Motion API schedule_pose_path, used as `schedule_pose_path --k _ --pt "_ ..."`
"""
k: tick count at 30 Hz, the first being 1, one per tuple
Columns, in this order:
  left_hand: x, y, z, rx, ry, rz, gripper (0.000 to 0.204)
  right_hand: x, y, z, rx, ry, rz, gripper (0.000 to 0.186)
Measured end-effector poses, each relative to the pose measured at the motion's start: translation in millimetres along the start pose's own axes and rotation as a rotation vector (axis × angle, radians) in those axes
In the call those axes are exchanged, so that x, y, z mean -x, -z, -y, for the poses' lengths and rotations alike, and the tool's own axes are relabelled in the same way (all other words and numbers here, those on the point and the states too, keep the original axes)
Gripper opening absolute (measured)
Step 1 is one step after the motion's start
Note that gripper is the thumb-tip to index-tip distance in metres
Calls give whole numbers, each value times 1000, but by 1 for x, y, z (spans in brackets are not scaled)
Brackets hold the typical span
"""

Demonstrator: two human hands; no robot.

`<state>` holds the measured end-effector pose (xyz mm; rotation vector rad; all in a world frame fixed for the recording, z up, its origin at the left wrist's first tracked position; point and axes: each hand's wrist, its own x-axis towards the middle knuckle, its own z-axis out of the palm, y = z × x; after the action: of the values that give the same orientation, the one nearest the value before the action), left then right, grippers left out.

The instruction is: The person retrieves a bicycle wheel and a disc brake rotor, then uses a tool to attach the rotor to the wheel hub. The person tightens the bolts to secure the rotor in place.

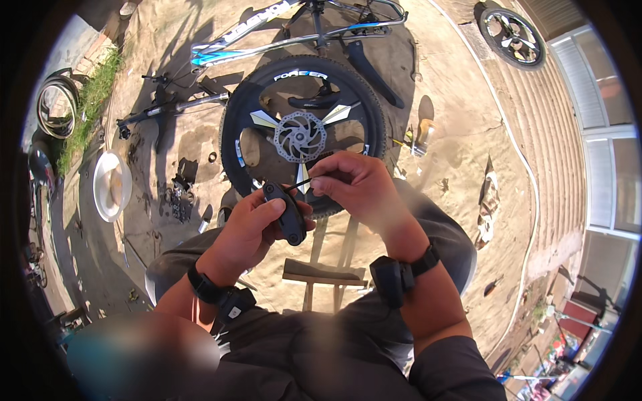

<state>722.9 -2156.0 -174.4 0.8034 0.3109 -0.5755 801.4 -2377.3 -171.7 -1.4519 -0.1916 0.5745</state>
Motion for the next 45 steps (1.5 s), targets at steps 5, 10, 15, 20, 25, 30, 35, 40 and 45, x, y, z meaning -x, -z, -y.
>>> schedule_pose_path --k 5,10,15,20,25,30,35,40,45 --pt "-1 2 5 -214 -72 -61 40 -2 0 -4 17 -23 6 14" --pt "-1 3 0 -93 -19 -15 39 -2 0 -7 2 -79 -6 19" --pt "-6 10 7 -1 -21 18 38 -6 0 -8 -110 -104 15 33" --pt "-14 15 11 -35 -34 42 42 -12 1 -20 -196 -129 84 45" --pt "-28 22 8 -65 -70 -42 39 -29 12 -47 -219 -175 -37 40" --pt "-65 51 11 -202 -80 -195 37 -50 19 -131 -604 -317 -298 27" --pt "-111 82 26 -338 -70 -326 37 -70 22 -189 -676 -400 -437 25" --pt "-145 106 34 -369 -72 -396 38 -93 22 -215 -552 -415 -559 30" --pt "-168 108 32 -426 -52 -477 35 -118 31 -265 -85 -376 -700 43"
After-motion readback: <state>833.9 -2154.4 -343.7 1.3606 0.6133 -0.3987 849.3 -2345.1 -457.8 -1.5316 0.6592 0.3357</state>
